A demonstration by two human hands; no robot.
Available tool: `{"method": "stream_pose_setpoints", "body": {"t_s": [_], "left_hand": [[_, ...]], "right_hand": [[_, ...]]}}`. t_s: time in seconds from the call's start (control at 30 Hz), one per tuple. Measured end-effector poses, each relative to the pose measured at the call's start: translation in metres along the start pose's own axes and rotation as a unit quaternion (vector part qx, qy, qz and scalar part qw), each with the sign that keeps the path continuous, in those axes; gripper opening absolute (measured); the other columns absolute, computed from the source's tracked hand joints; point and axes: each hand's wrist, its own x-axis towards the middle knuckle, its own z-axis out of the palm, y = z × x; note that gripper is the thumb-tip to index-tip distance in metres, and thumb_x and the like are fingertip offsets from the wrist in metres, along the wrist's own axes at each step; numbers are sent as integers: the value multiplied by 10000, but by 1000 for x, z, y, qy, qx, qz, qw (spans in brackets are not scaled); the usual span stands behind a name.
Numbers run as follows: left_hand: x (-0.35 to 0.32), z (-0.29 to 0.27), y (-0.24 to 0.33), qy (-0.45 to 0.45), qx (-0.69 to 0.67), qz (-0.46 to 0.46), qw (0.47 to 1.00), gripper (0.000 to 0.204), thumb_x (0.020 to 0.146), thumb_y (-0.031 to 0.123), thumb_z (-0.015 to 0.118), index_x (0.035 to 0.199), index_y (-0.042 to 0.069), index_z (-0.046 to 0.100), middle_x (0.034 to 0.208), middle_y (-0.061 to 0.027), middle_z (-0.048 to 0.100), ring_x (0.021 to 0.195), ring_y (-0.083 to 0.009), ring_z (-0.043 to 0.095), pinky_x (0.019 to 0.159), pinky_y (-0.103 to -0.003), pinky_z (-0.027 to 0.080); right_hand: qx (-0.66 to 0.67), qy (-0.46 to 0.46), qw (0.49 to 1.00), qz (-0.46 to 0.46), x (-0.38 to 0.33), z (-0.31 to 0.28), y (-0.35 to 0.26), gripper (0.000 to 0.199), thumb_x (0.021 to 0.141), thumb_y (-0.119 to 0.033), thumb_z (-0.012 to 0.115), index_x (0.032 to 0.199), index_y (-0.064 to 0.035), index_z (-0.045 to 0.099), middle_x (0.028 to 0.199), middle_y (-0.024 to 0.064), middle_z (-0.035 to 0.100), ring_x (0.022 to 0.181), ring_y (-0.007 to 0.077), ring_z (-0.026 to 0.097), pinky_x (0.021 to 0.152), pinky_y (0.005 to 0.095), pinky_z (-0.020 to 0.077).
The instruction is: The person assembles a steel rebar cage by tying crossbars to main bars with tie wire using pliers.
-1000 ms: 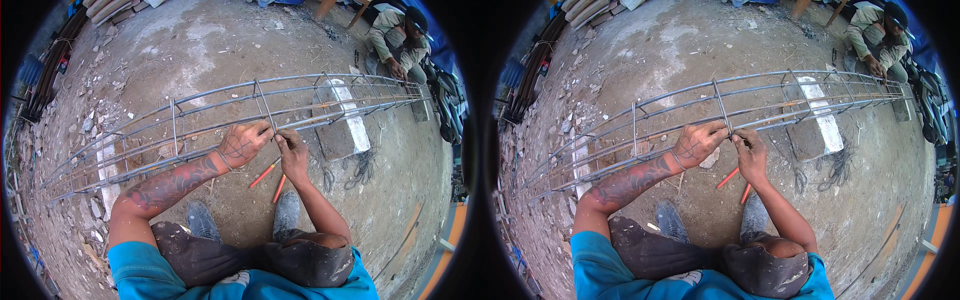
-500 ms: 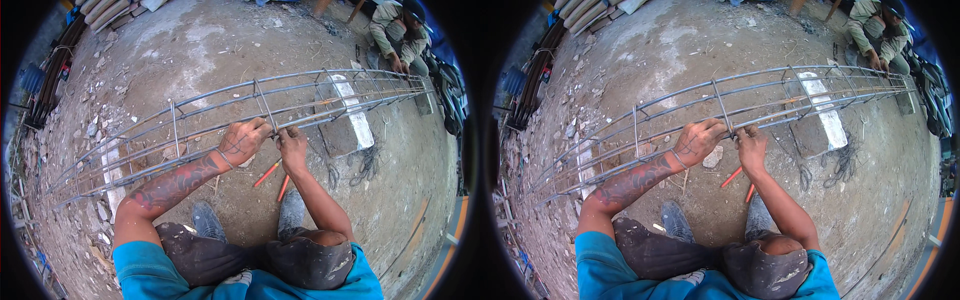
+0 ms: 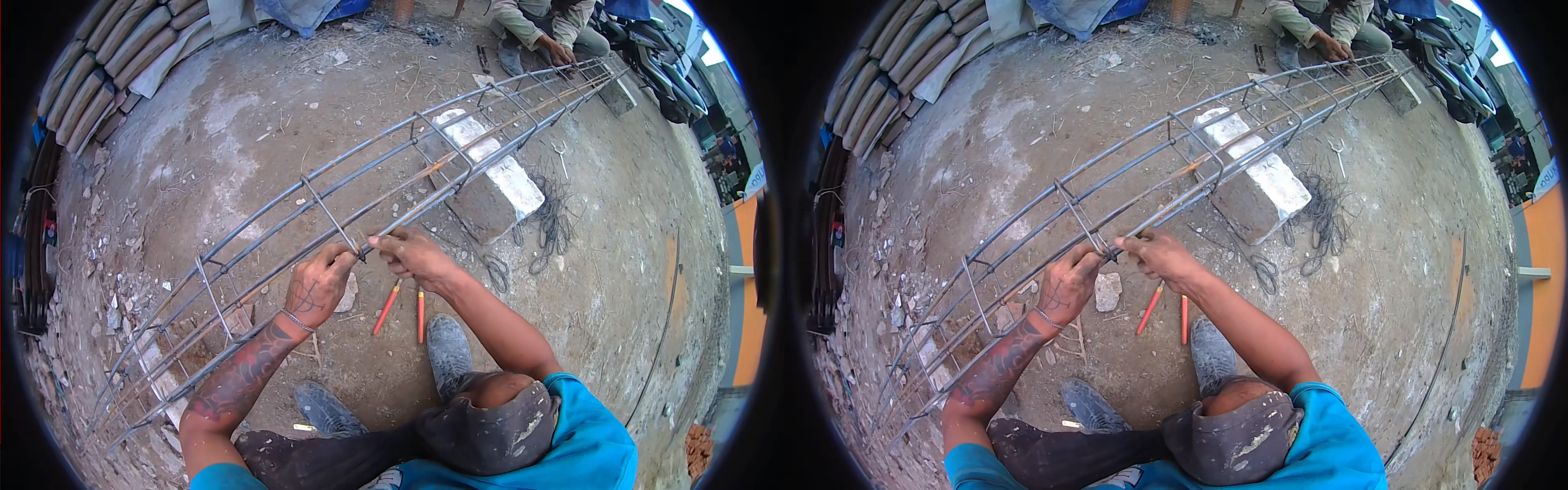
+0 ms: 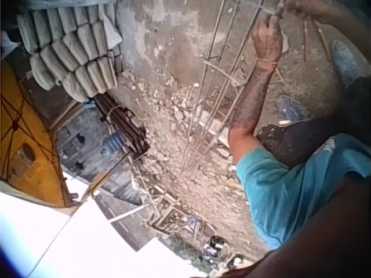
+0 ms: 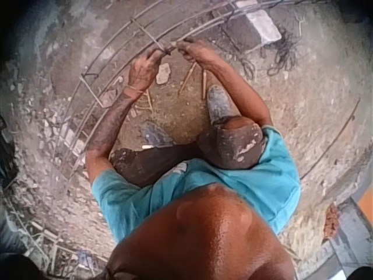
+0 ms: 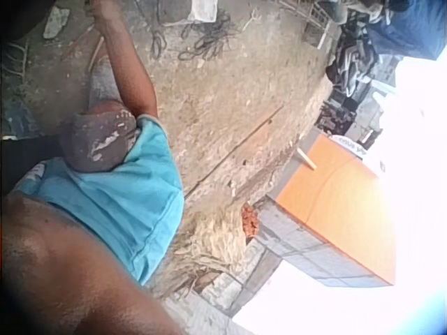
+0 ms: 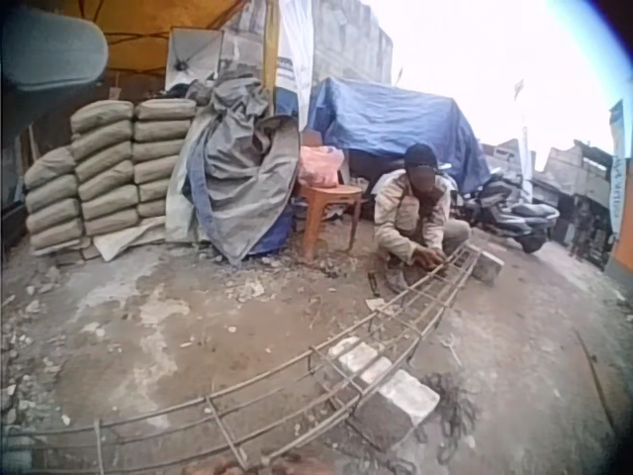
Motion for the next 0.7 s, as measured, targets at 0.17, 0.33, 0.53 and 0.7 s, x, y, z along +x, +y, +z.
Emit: {"method": "stream_pose_setpoints", "body": {"t_s": [0.17, 0.33, 0.53, 0.7], "left_hand": [[0, 0, -6, 35, -35, 33, 998, 217, 756, 18, 596, 968, 64, 587, 938, -78, 607, 720, -242, 643, 584, -335, 526], [-2, 5, -7, 3, -14, 24, 1000, 234, 743, 13, 630, 968, 74, 612, 946, -87, 626, 743, -252, 647, 596, -331, 530], [-2, 4, -6, 3, -49, -42, 998, 210, 758, 28, 636, 964, 67, 623, 918, -89, 635, 740, -269, 643, 602, -347, 525], [5, 2, -7, 36, -142, -124, 981, 107, 795, 60, 622, 893, 19, 640, 755, -111, 643, 655, -241, 640, 557, -331, 493]], "right_hand": [[-473, 319, 751, -333, -27, 16, -1, 291, 817, -194, 644, 1028, -16, 553, 735, 69, 513, 624, 193, 517, 544, 355, 427], [-748, -43, 508, -425, -1, 9, -43, 284, 853, -161, 539, 1107, -39, 575, 1091, 144, 576, 1032, 287, 528, 788, 414, 446], [-661, -177, 698, -210, 16, 22, -76, 230, 834, -158, 575, 981, 13, 620, 899, 199, 633, 865, 345, 606, 786, 411, 468], [-697, -131, 607, -359, 9, 21, -70, 153, 753, -129, 639, 866, -27, 630, 862, 116, 616, 885, 273, 583, 801, 385, 442]]}}
